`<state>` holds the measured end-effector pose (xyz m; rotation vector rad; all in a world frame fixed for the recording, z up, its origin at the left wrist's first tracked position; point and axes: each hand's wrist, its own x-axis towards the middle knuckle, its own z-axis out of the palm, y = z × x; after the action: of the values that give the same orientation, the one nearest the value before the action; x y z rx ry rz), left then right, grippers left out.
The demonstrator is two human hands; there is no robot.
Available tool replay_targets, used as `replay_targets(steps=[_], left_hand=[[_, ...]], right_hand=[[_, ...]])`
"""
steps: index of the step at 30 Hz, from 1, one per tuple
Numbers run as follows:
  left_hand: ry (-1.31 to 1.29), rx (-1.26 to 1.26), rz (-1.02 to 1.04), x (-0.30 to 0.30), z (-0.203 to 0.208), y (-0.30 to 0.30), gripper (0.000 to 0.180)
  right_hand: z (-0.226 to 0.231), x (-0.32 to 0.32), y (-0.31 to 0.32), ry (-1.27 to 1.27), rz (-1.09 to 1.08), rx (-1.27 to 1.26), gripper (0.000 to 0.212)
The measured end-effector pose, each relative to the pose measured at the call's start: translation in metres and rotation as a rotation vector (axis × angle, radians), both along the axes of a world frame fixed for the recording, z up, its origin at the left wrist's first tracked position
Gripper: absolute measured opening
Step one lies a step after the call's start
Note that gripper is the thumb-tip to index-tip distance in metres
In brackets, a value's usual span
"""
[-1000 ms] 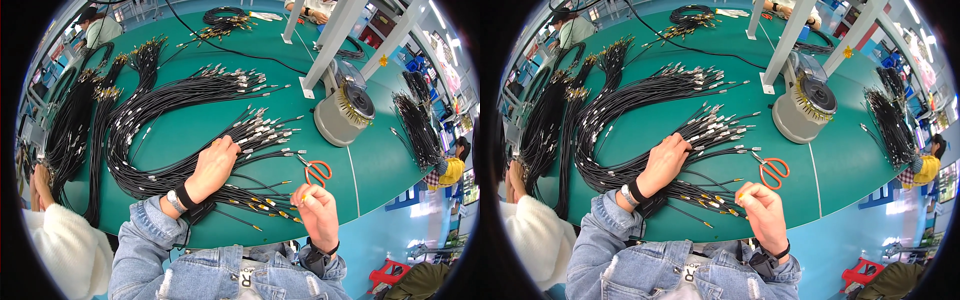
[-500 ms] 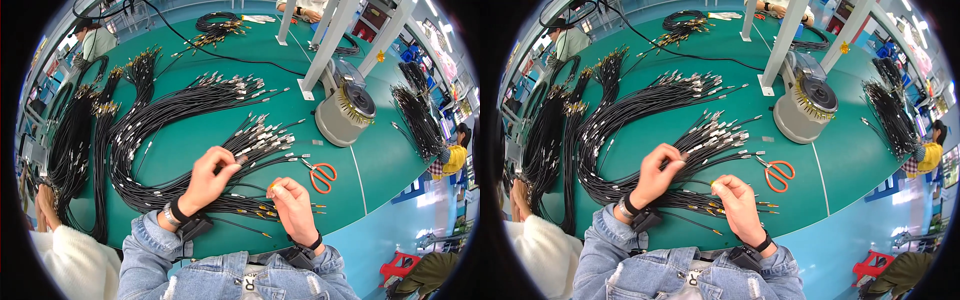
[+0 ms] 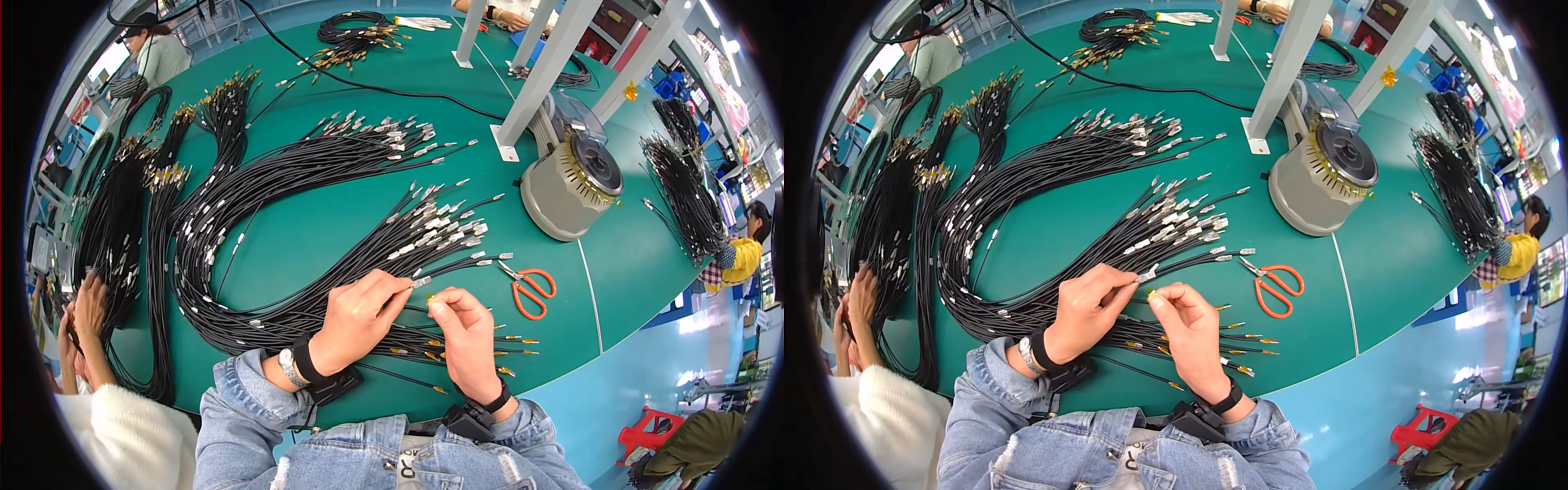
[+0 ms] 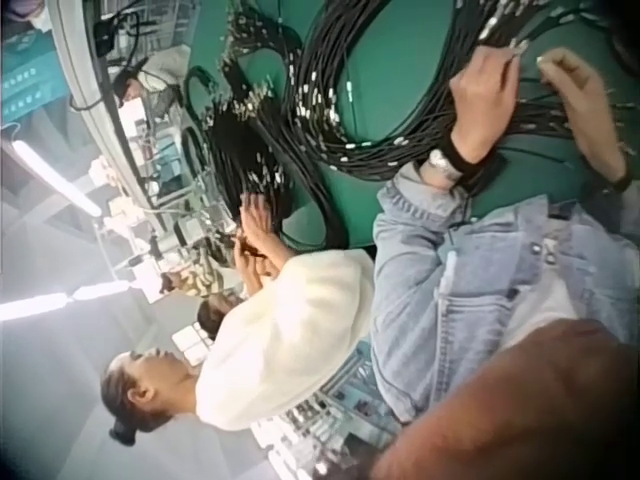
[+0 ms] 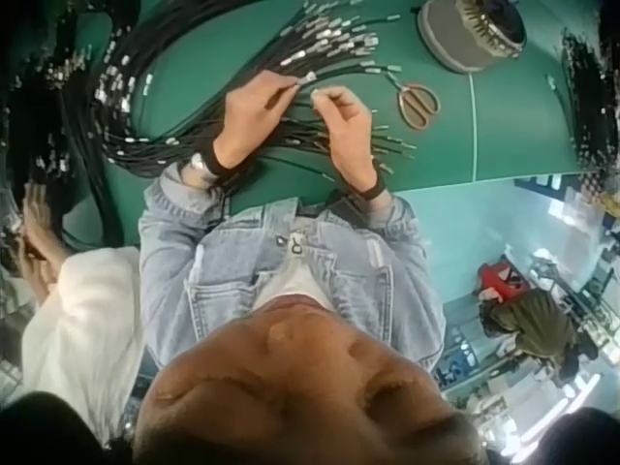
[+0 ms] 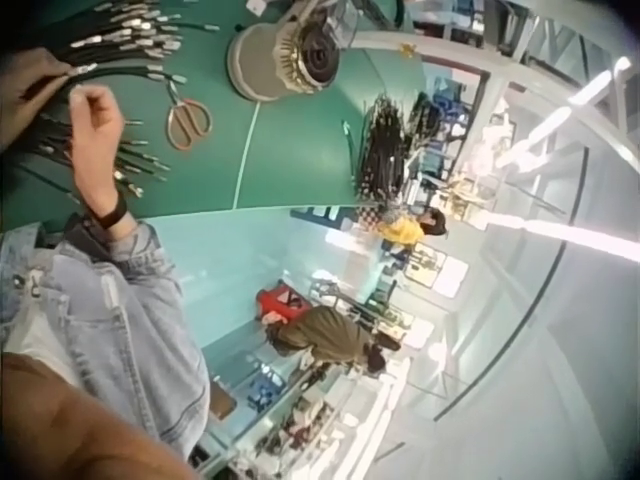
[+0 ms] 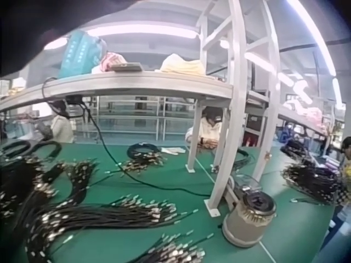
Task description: The person picks up a cable from a pile, slides a small yellow component onto the connector, and presses it into place before setting it down. This process is repeated with several more cables throughout the video.
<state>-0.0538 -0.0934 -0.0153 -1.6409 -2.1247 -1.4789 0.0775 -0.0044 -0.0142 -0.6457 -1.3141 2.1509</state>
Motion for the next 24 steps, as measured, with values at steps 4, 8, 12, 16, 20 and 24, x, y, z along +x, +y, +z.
replay_targets(steps=[4,8,12,16,20,24], left_hand=[[0.062,0.022,0.037,0.003,-0.002,0.001,0.017],[0.084,0.005,0.046,0.004,-0.003,0.001,0.016],[0.079,-0.035,0.041,0.006,-0.003,-0.001,0.015],[0.075,-0.041,0.041,0.007,-0.003,-0.001,0.016],[0.071,-0.031,0.034,0.007,-0.004,-0.001,0.016],[0.071,-0.028,0.026,0.007,-0.004,0.0,0.017]], right_hand=[[-0.006,-0.006,-0.005,-0.027,-0.038,0.004,0.005],[-0.007,-0.01,-0.007,-0.018,-0.072,0.019,0.005],[-0.009,-0.013,-0.008,-0.022,-0.092,0.074,0.005],[-0.009,-0.013,-0.008,-0.056,-0.099,0.103,0.005],[-0.01,-0.013,-0.008,-0.062,-0.102,0.089,0.008],[-0.01,-0.013,-0.008,-0.067,-0.097,0.068,0.011]])
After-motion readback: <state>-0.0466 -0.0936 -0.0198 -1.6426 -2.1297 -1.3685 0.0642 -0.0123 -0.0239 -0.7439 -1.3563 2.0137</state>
